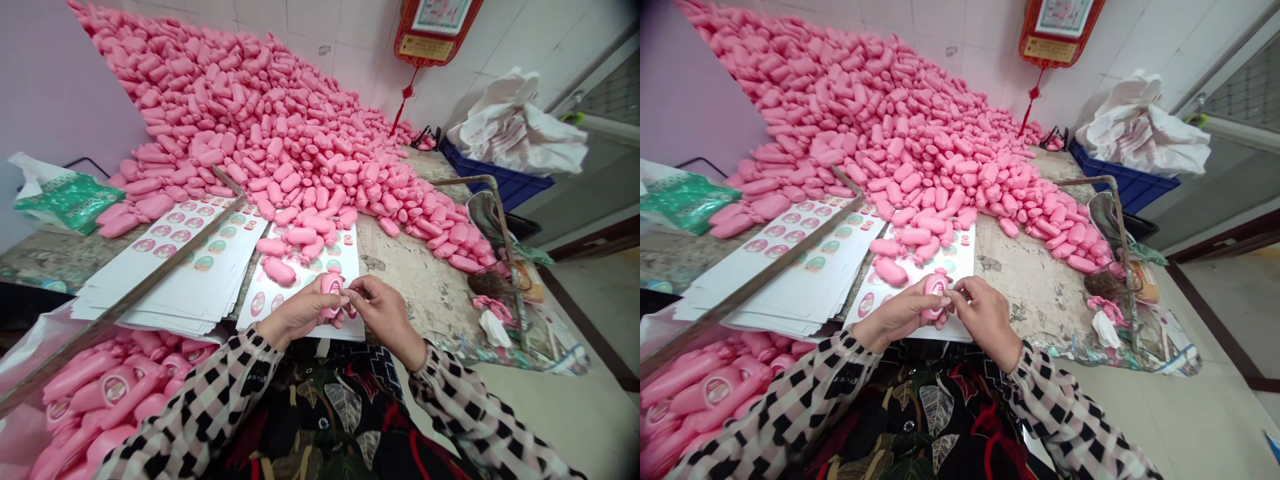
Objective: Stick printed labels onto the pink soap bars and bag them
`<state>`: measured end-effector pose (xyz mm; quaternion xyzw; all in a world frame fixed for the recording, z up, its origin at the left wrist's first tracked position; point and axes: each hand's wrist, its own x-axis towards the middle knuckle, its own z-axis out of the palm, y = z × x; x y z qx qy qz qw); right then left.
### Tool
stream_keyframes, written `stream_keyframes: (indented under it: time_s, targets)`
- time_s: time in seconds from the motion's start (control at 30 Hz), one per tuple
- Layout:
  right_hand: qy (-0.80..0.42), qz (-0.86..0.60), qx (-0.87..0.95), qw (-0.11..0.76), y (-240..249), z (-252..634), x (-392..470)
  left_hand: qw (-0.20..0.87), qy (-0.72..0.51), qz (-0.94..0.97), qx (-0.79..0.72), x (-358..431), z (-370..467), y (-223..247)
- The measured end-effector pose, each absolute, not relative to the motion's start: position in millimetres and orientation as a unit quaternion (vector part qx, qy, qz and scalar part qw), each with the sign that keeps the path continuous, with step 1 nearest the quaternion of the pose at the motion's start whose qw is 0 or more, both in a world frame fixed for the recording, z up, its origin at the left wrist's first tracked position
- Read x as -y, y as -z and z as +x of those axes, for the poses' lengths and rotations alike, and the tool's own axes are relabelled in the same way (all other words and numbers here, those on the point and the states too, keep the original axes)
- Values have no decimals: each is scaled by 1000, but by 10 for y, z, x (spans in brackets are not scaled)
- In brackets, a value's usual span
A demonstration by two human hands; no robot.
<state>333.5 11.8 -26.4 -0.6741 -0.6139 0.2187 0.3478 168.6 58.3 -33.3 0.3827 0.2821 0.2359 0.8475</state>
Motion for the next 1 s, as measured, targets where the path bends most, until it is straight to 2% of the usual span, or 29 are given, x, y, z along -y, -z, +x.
stream_keyframes:
  time_s: [0.1,0.27,0.37,0.57,0.7,0.8,0.87,0.93,1.0]
  targets:
    - [-231,-686,586,365,281,3410,-113,854,-220,379,-280,-494,1608,336]
    - [-444,-593,518,429,364,3272,-128,864,-193,385,-262,-293,1582,369]
    - [-523,-536,492,444,389,3155,-106,838,-201,423,-280,-178,1492,364]
    - [-573,-525,516,361,408,3089,43,749,-251,467,-398,133,828,193]
    - [-636,-507,512,278,445,2975,173,603,-280,469,-581,316,189,61]
    - [-647,-494,524,250,463,2871,222,381,-233,542,-712,393,-274,95]
    - [-646,-491,532,242,468,2822,226,265,-170,587,-746,450,-525,182]
    - [-648,-492,532,236,475,2787,216,234,-112,598,-758,529,-701,286]
    - [-655,-490,528,230,495,2748,201,254,-66,587,-766,631,-795,377]
